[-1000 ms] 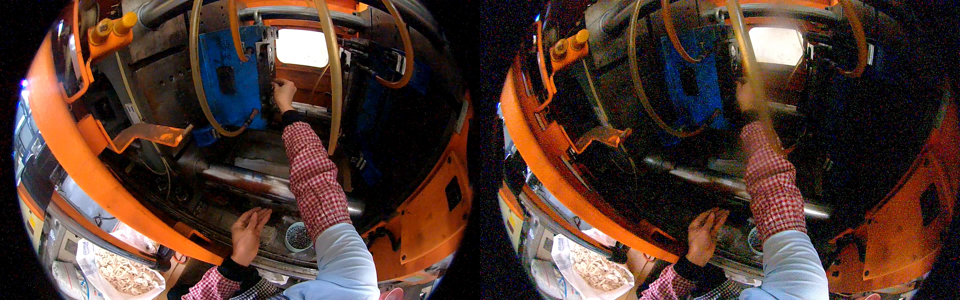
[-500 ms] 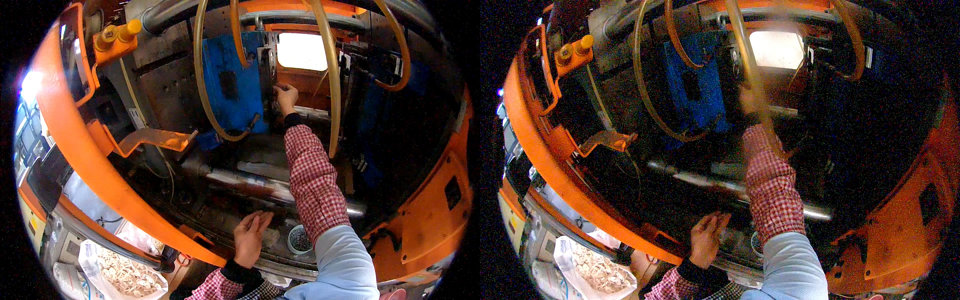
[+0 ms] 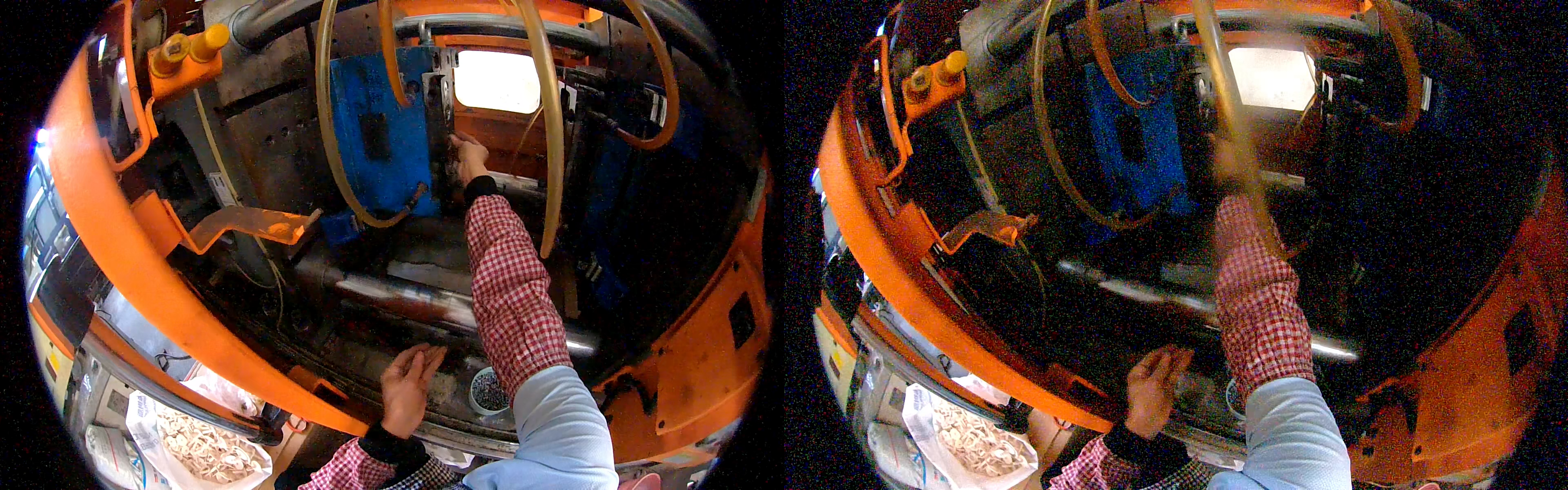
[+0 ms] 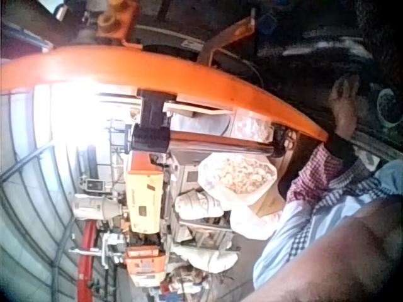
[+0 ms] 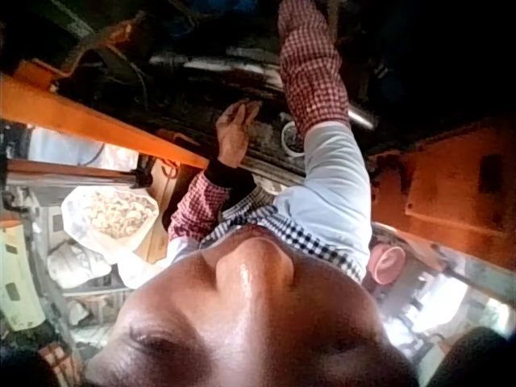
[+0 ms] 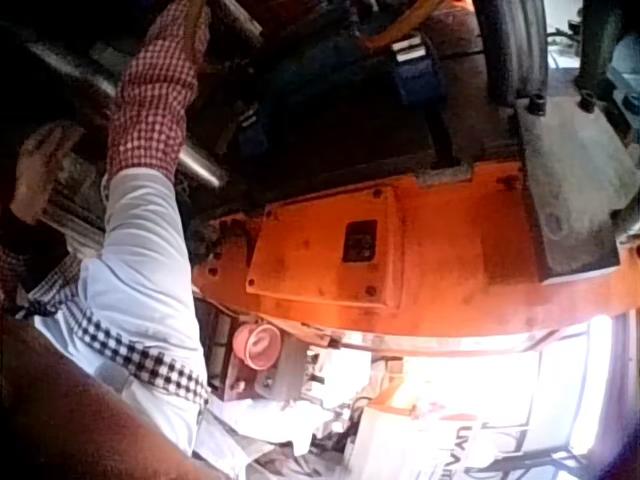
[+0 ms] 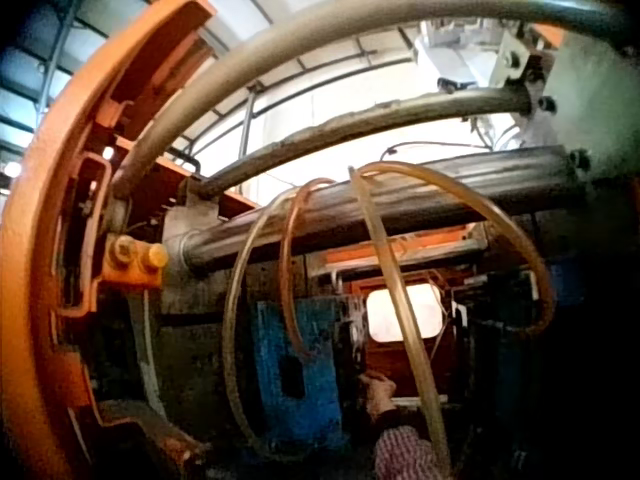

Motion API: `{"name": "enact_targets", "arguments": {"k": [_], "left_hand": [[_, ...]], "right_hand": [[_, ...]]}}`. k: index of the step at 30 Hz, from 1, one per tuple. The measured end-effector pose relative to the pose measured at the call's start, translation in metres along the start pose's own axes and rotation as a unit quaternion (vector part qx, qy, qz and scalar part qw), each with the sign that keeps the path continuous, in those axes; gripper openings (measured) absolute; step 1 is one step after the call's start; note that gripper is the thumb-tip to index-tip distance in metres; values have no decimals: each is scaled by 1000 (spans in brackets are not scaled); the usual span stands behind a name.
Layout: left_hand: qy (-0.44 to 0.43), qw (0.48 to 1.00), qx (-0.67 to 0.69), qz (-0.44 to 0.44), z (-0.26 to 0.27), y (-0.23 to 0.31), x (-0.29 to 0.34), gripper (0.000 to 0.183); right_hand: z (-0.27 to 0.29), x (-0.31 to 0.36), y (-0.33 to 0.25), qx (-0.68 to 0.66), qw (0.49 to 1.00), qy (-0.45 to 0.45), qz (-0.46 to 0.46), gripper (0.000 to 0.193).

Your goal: The person sits on the floor in a factory setting and repeatedly picks up small white plastic components from a bag. They insert these components into a mechanism inside an orange industrial machine, then remove them and place them into a cardboard box.

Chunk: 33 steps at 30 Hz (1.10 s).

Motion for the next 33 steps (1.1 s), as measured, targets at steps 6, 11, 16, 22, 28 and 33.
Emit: {"name": "enact_targets", "arguments": {"k": [6,11,16,22,28,33], "left_hand": [[40,999,-6,-35,23,7,4,22],[22,999,-5,-31,15,4,0,22],[29,998,-23,-43,17,7,3,21],[22,996,-44,-68,24,0,0,24],[27,983,-152,-98,24,3,1,27],[23,999,-22,-37,31,-15,-18,23]], "right_hand": [[-71,60,-6,-330,921,-20,-207,22],[-51,54,-22,-231,956,50,-176,22],[-62,97,-80,191,968,158,22,28],[-75,125,-114,427,900,58,65,56],[-67,121,-108,398,915,-9,71,66],[-46,126,-129,493,852,-81,159,59]]}}
Point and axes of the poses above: each hand's wrist, its own x-axis away from the middle knuckle, its own z-axis out of the back of the hand, y = z × x, the point moved 3 cm from there along -x, towards the middle knuckle, and after that the axes turned 2 degrees about y, right-handed, at the moved point
